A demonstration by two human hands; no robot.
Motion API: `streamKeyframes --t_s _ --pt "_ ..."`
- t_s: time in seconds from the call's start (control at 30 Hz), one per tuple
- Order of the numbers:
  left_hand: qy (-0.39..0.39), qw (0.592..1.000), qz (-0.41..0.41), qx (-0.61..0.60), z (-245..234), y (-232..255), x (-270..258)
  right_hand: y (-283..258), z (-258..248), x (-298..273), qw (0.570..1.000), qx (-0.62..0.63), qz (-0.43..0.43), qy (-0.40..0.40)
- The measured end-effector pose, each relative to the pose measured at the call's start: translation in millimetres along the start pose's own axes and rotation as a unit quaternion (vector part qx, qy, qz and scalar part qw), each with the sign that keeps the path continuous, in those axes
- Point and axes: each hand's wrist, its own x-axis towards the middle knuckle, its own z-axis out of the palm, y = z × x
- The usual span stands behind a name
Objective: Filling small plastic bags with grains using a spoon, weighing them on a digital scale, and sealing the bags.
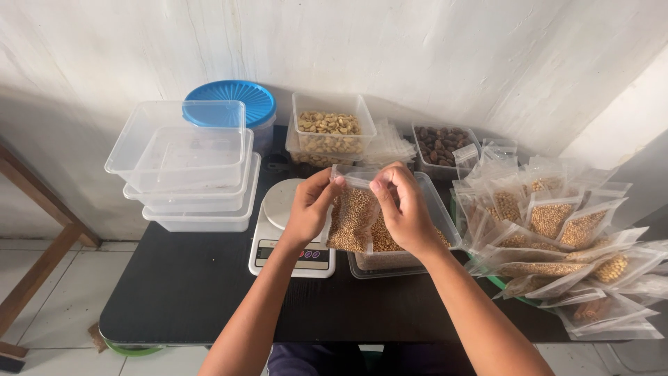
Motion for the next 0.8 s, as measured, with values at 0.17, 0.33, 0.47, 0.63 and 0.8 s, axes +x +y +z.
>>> streamKeyframes --t_s 0.17,0.33,0.47,0.63,0.8 --pt "0.003 1.000 -0.002 -0.004 -1 6 3 32 3 -6 0.995 0.072 0.065 -0.032" --pt "0.003 1.000 0.001 0.025 -3 2 2 24 1 -2 0.968 0.150 0.183 -0.076" --pt "0.009 0.999 0.010 0.048 -7 -2 2 23 2 1 0.980 0.103 0.148 -0.082" --pt "0.008 0.999 0.028 0.044 -5 6 1 15 5 3 0.985 0.102 0.121 -0.071" --pt "0.002 0.998 0.039 0.047 1 17 0 10 3 5 0.994 0.067 0.064 -0.060"
